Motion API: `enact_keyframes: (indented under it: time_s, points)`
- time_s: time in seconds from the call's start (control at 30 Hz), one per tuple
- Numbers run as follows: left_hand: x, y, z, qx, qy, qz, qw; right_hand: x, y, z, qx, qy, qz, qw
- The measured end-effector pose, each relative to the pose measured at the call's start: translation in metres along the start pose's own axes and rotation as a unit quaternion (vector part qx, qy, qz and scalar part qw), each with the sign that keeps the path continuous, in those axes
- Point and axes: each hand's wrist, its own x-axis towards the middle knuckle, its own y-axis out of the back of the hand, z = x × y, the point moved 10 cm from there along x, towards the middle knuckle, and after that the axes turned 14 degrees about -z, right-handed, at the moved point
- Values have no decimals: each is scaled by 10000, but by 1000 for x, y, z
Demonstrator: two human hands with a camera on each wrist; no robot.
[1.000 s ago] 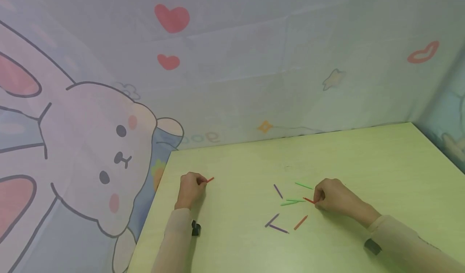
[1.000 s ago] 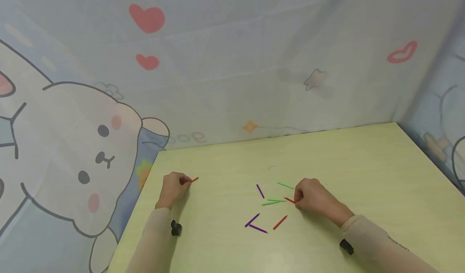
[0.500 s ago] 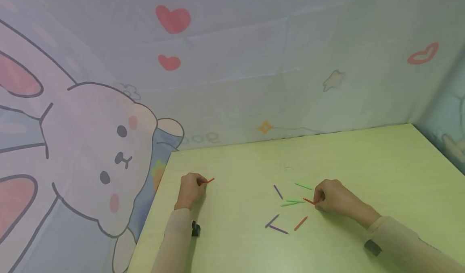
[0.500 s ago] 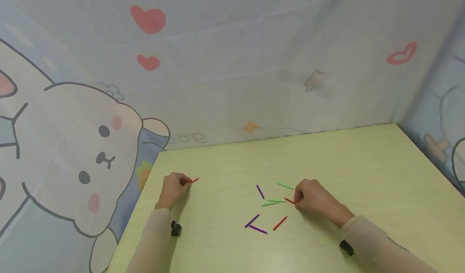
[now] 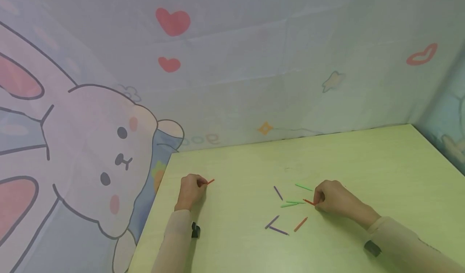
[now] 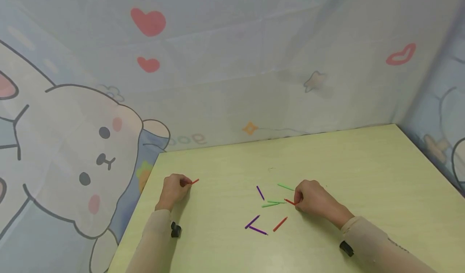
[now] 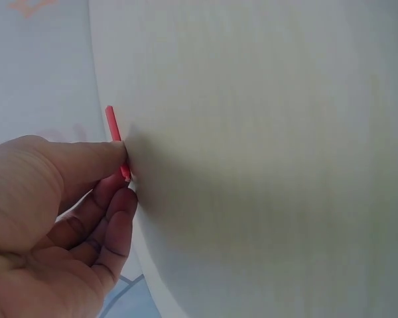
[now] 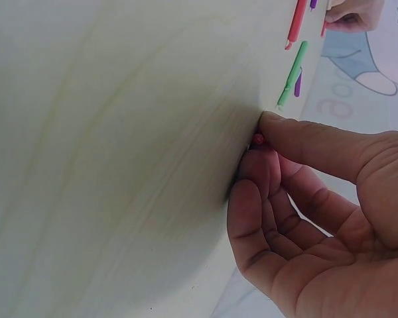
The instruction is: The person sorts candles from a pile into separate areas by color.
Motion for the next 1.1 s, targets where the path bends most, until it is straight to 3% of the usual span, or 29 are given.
enact_keyframes:
  time_s: [0.27,0.53,0.83,0.97,1.1]
  points:
    - [1,1,4,211,-150,53,9997,0,1,-2,2,34,22,10000]
    - [-4,14,28,400,-608,511,9960,1,-1,0,41,-53,-76,9999]
    - [-20,38,101,174,-1482,1198,9815,-1,4,-2,-28,41,38,10000]
    - [-30,36,134,-22,-1697,1128,9790,0,2,-2,4,68,23,10000]
    - [-39,20,161,-114,-1879,823,9787,0,1,-2,6,74,-7,10000]
